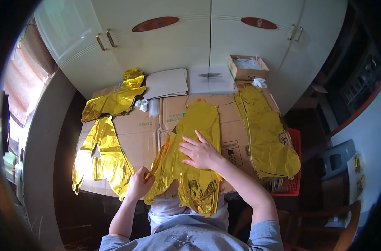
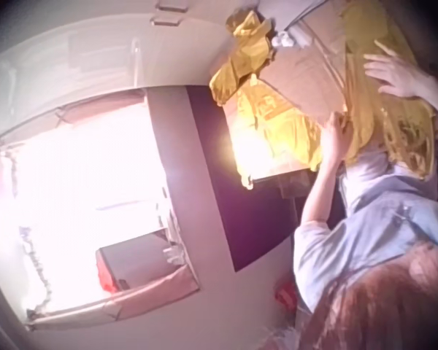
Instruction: Fold gold foil letter balloons and insert them into paper envelopes.
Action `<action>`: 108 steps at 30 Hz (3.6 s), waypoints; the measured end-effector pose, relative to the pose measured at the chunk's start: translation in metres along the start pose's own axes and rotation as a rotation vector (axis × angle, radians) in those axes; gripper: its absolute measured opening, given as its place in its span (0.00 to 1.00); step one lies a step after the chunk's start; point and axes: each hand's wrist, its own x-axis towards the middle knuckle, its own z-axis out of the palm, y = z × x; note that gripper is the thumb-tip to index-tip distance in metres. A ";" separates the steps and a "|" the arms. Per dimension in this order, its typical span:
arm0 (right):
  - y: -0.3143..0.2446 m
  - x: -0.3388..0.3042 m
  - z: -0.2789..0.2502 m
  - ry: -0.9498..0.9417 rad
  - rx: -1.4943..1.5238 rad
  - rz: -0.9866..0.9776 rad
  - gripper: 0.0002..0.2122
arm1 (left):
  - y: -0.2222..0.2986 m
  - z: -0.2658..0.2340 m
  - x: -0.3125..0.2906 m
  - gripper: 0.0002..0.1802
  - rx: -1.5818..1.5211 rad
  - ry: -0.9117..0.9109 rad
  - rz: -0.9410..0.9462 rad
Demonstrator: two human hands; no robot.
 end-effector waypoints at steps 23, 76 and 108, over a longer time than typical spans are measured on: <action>0.016 -0.012 -0.014 0.455 0.568 0.371 0.18 | 0.105 0.044 0.024 0.11 -0.447 -0.399 0.365; 0.022 -0.042 0.000 0.338 0.406 0.250 0.04 | 0.066 0.047 0.192 0.61 0.611 -0.293 0.748; 0.020 -0.041 -0.002 0.318 0.390 0.271 0.04 | 0.058 0.052 0.191 0.44 0.554 -0.148 0.829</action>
